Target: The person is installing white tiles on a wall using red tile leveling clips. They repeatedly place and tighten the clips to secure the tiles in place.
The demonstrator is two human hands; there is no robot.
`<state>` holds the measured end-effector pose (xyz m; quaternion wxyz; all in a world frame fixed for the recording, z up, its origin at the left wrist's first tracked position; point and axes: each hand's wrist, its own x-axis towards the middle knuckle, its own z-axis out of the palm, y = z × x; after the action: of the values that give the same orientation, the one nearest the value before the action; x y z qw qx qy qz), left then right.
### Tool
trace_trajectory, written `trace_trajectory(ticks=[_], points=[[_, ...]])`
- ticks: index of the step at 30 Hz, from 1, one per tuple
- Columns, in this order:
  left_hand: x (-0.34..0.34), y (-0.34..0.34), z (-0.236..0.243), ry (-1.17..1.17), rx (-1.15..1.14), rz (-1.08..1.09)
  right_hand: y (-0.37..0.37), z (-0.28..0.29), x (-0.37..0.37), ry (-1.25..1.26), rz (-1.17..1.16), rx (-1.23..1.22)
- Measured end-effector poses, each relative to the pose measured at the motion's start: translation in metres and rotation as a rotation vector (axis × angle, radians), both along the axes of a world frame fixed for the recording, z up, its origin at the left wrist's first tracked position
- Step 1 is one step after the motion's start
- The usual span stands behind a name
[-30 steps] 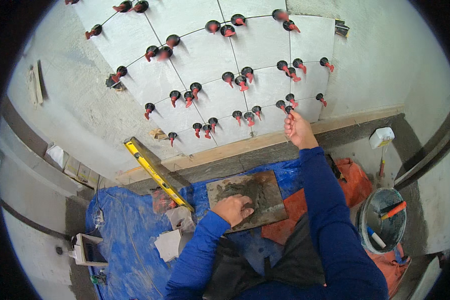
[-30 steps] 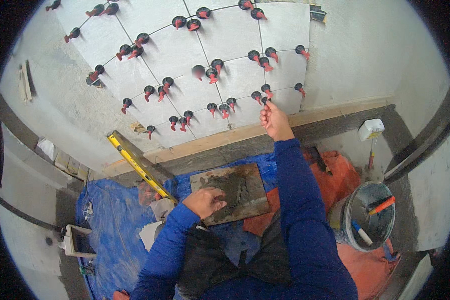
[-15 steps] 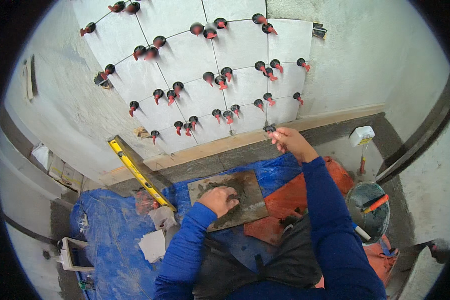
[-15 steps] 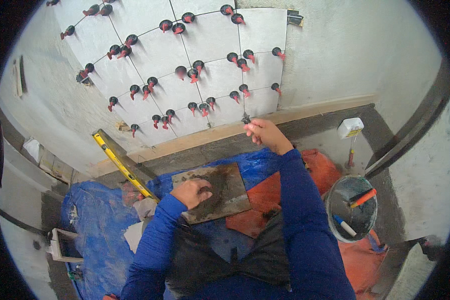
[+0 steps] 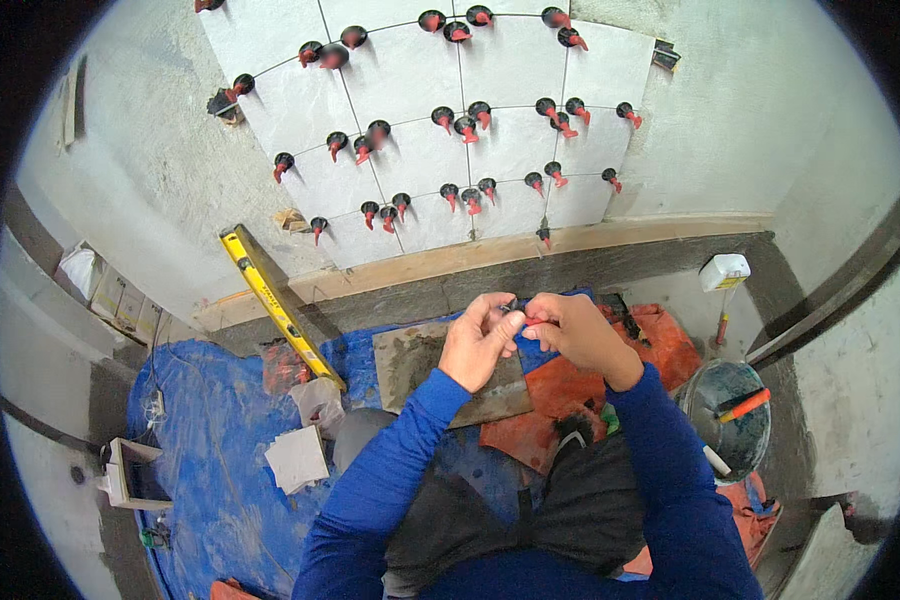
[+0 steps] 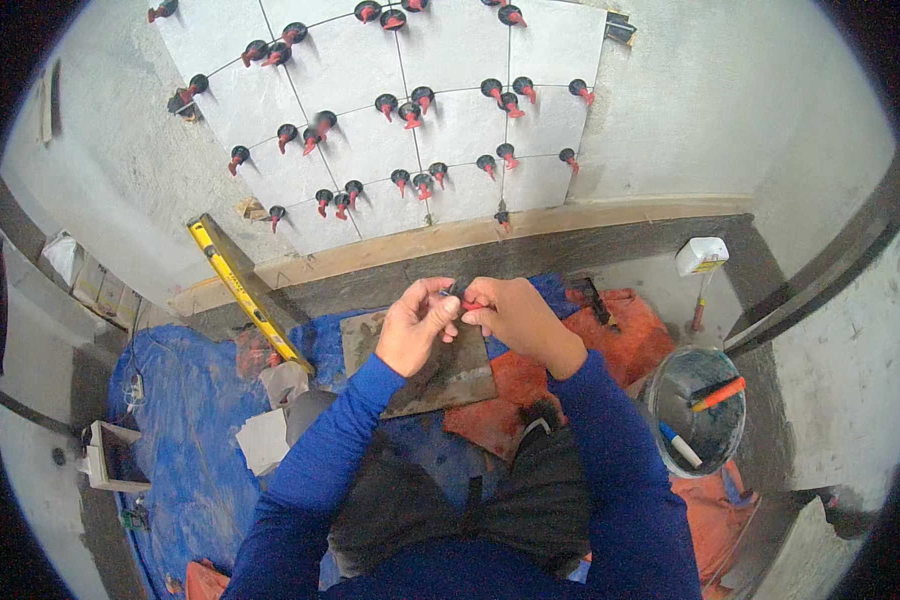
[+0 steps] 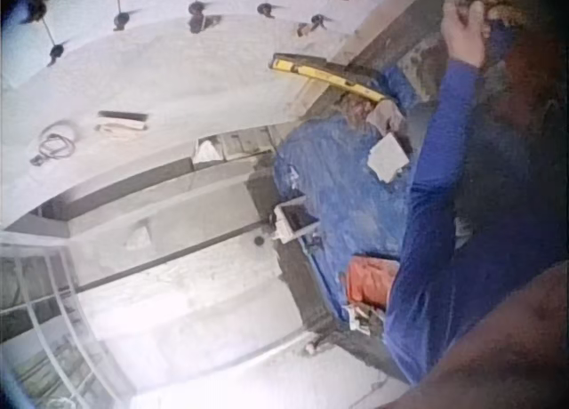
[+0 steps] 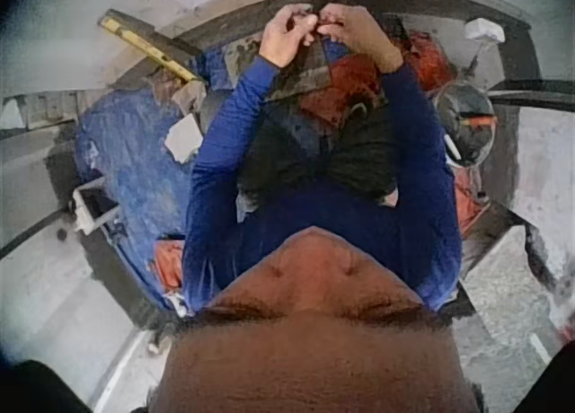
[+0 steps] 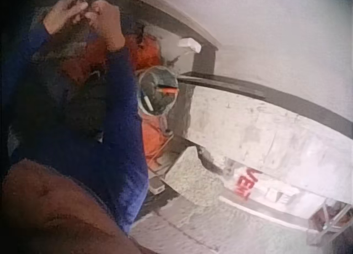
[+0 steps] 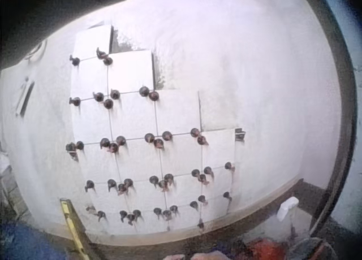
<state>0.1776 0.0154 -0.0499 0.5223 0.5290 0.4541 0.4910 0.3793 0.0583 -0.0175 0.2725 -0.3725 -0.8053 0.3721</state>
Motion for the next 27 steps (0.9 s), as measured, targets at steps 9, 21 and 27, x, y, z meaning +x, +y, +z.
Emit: trace_trajectory(ticks=[9, 21, 27], points=[[-0.026, -0.008, 0.017, -0.152, 0.131, -0.171, -0.022, 0.012, 0.003, 0.388, -0.073, -0.357], [-0.031, -0.004, 0.027, 0.242, 0.181, -0.399, -0.022, 0.012, 0.004, 0.070, -0.061, -0.005], [-0.042, -0.022, 0.034, 0.209, 0.115, -0.118, -0.046, -0.007, 0.159, 0.169, -0.758, 0.256]])
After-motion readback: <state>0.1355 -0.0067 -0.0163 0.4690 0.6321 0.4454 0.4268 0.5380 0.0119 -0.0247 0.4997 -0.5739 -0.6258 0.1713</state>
